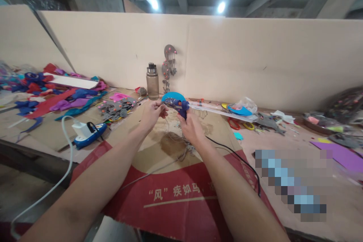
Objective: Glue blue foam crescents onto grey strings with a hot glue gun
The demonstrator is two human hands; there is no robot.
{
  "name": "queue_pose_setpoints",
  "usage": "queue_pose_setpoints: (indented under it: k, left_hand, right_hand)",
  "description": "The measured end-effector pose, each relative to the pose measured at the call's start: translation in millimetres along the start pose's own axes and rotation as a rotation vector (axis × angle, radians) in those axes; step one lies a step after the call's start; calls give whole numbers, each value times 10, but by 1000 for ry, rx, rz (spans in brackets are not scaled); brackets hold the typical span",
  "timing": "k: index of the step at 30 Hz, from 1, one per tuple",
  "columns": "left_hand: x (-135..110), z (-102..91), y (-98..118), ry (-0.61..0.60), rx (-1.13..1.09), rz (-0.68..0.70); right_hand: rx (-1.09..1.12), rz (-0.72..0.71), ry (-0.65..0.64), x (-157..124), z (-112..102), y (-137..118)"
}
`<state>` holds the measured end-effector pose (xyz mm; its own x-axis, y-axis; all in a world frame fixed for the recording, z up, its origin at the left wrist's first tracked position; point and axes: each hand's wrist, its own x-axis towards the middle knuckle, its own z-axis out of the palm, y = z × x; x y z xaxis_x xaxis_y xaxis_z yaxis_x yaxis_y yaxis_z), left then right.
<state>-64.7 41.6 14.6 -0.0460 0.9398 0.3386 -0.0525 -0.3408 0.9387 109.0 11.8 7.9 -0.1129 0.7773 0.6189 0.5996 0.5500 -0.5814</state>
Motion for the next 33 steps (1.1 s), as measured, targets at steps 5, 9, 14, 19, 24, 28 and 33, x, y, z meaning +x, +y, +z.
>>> queue_pose_setpoints:
  k: [5,9,14,19,24,28,33]
  left_hand:
    - [6,-9,-2,7,22,14]
    - [18,-24,-15,7,-2,23]
    - [20,-36,-28,17,-17,34]
    - [27,-41,-22,41,-43,27]
    - [67,-65,-36,83,-178,-19]
    - [65,-70,-28,87,-290,-33]
    - [-7,13,-5,26,-313,-49]
  right_hand:
    - [-43,30,-10,-3,-10,4]
    - [-40,12,12,1,-15,23]
    - [-70,39,0,2,-37,7]
    - [-54,75,5,15,-51,4]
    - [14,82,69,38,4,137]
    - [153,382,-11,43,69,313]
    - [17,663,-226,71,72,525]
